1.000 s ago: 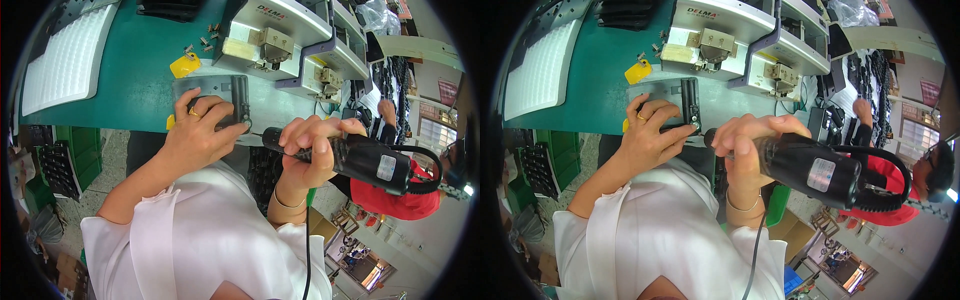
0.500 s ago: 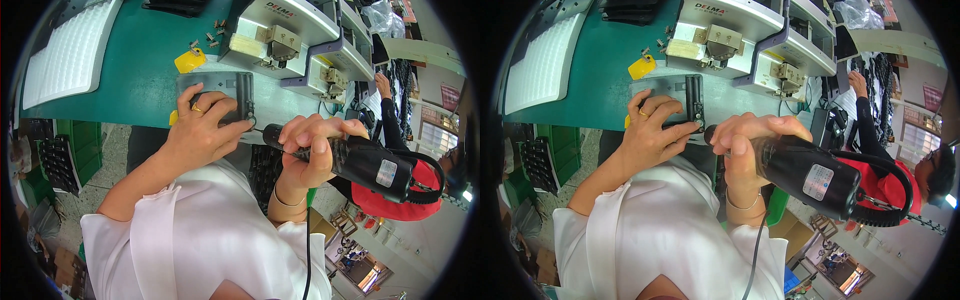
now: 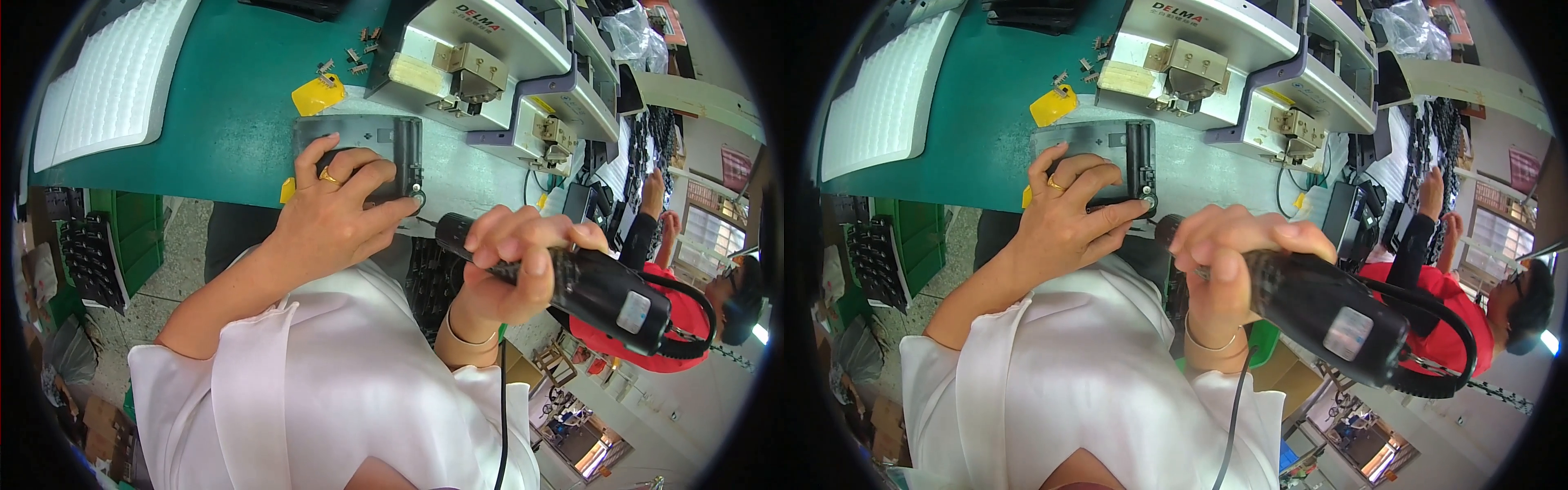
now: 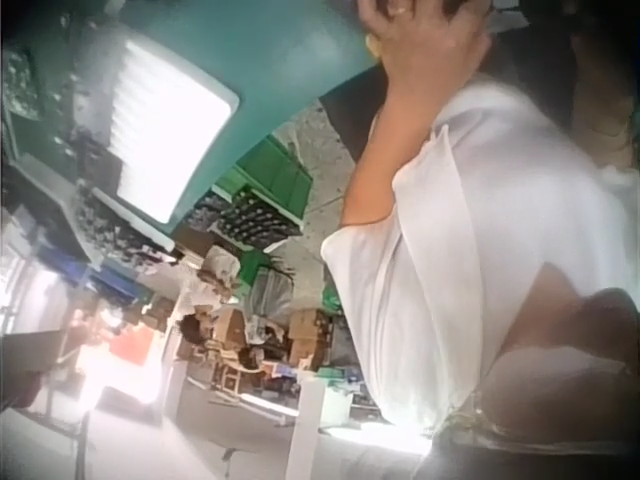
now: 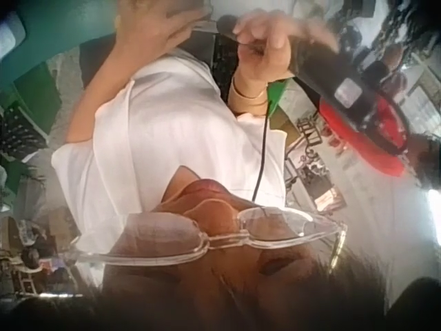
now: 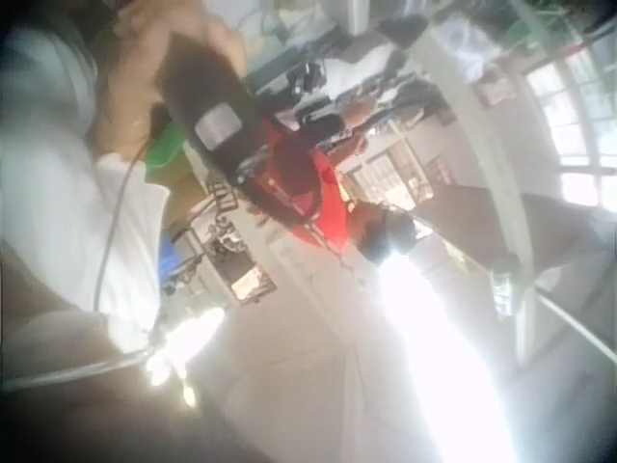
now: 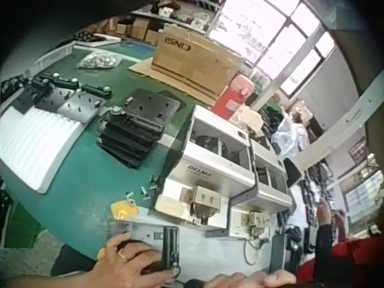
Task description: The person assembles plastic housings for electronic devices by securing internal components and housing parts with screws using an electric screwdriver.
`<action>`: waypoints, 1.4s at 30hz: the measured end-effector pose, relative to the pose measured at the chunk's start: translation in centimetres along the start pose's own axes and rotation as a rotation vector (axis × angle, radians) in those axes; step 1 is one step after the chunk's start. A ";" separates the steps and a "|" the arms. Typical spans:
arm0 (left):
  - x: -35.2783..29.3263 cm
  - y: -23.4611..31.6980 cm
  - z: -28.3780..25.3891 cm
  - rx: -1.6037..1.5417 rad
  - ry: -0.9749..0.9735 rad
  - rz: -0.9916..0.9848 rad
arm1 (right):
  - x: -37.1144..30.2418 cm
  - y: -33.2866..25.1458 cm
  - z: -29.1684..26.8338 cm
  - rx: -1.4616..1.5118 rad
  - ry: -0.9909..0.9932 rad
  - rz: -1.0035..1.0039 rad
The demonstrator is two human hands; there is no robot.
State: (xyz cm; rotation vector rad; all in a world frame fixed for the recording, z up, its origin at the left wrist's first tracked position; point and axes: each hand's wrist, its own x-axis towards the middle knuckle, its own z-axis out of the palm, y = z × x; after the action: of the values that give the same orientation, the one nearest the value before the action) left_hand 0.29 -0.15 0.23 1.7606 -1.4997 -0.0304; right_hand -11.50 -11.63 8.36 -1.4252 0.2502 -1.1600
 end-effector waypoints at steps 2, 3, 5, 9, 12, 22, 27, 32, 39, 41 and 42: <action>0.1 0.1 -0.5 -0.022 -0.022 -0.015 | 0.2 -0.4 -0.2 0.023 -0.064 -0.035; 0.3 0.2 -0.7 -0.043 -0.043 -0.028 | 0.3 -0.5 -0.2 0.022 -0.064 -0.036; 0.4 0.5 -1.2 -0.037 -0.047 -0.036 | 0.6 -0.7 -0.2 0.050 -0.091 -0.034; 0.9 1.2 -1.9 -0.053 -0.032 -0.047 | 0.7 -1.5 0.7 0.079 0.044 0.034; 1.3 1.4 -1.9 -0.121 -0.048 -0.094 | 0.9 -1.5 0.7 0.140 0.007 0.033; 1.1 1.5 -1.6 -0.172 -0.018 -0.100 | 0.7 -2.0 0.8 0.171 -0.001 0.022; 0.9 1.6 -1.7 -0.167 -0.034 -0.098 | 0.6 -1.5 0.4 0.142 -0.125 -0.079; 1.0 1.6 -1.9 -0.160 -0.037 -0.099 | 0.2 -2.2 1.3 0.124 0.022 0.048; 1.0 1.7 -1.8 -0.158 -0.053 -0.090 | 0.2 -2.0 1.0 0.117 0.012 0.046; 1.0 1.7 -1.8 -0.158 -0.056 -0.090 | 0.4 -1.3 0.5 0.119 -0.142 -0.067; 1.0 1.6 -1.8 -0.158 -0.058 -0.090 | 0.4 -1.3 0.4 0.119 -0.141 -0.066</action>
State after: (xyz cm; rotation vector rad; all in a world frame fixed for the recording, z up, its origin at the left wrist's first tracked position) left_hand 0.15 0.02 2.88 1.7110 -1.4181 -0.2409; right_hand -11.62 -11.32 9.77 -1.4114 0.0345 -1.1032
